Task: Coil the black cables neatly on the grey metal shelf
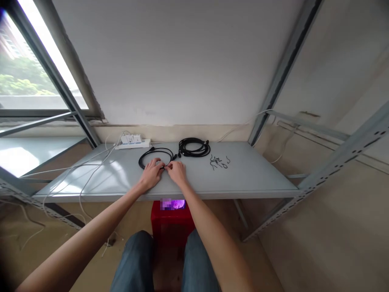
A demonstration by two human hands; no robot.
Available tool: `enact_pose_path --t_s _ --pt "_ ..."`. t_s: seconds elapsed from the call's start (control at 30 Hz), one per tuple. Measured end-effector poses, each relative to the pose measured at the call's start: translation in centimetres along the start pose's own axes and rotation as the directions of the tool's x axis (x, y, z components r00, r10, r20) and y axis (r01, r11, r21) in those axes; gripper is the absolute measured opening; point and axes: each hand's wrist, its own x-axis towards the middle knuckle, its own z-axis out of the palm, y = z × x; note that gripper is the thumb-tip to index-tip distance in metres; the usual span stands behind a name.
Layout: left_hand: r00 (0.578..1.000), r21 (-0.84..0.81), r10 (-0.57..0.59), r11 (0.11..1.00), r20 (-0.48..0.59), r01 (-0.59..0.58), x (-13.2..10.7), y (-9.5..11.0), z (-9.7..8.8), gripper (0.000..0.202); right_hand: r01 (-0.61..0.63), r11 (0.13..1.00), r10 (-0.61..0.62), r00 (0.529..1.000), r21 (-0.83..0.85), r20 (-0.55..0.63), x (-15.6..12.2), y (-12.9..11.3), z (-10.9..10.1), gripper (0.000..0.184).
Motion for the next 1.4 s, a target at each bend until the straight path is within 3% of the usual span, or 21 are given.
enact_pose_path --t_s 0.2,0.3,0.43,0.57,0.63,0.77,0.97,1.2,1.4 --pt "0.994 0.006 -0.009 1.000 0.113 0.009 0.8 -0.2 -0.6 0.030 0.063 0.994 -0.060 0.998 -0.086 0.033 -0.2 -0.4 -0.1 0.008" --pt "0.991 0.023 -0.012 1.000 0.134 0.009 1.5 -0.6 -0.3 0.030 0.190 0.956 -0.184 0.982 -0.225 0.045 0.1 -0.4 -0.2 0.013" --pt "0.992 0.040 0.000 0.999 0.126 -0.005 2.5 -1.2 0.1 0.029 0.464 0.774 -0.467 0.878 -0.430 0.107 1.0 -0.4 -0.6 0.024" --pt "0.993 0.028 0.001 1.000 0.118 -0.005 3.0 -1.4 0.1 0.031 0.543 0.664 -0.580 0.808 -0.513 0.105 1.6 -0.3 -0.7 0.030" --pt "0.993 0.041 -0.018 0.999 0.114 0.014 3.0 -1.3 -0.1 0.034 0.536 0.675 -0.587 0.806 -0.508 0.070 1.7 -0.1 -0.6 0.029" --pt "0.993 0.057 -0.052 0.997 0.110 0.046 2.6 -0.8 -0.4 0.037 0.474 0.764 -0.533 0.846 -0.438 -0.014 1.7 0.2 -0.2 0.027" --pt "0.994 -0.010 -0.054 0.998 0.091 0.056 2.0 -0.3 -1.0 0.028 0.428 0.854 -0.450 0.893 -0.294 -0.009 1.6 0.3 -0.3 0.017" --pt "0.995 -0.008 -0.038 0.999 0.087 0.039 2.1 -0.5 -0.7 0.029 0.411 0.875 -0.440 0.896 -0.254 -0.065 0.9 -0.3 -0.8 0.018" --pt "0.996 -0.025 -0.052 0.998 0.071 0.054 1.9 -0.8 -0.3 0.027 0.416 0.877 -0.438 0.898 -0.238 -0.046 0.6 -0.6 -1.0 0.017"
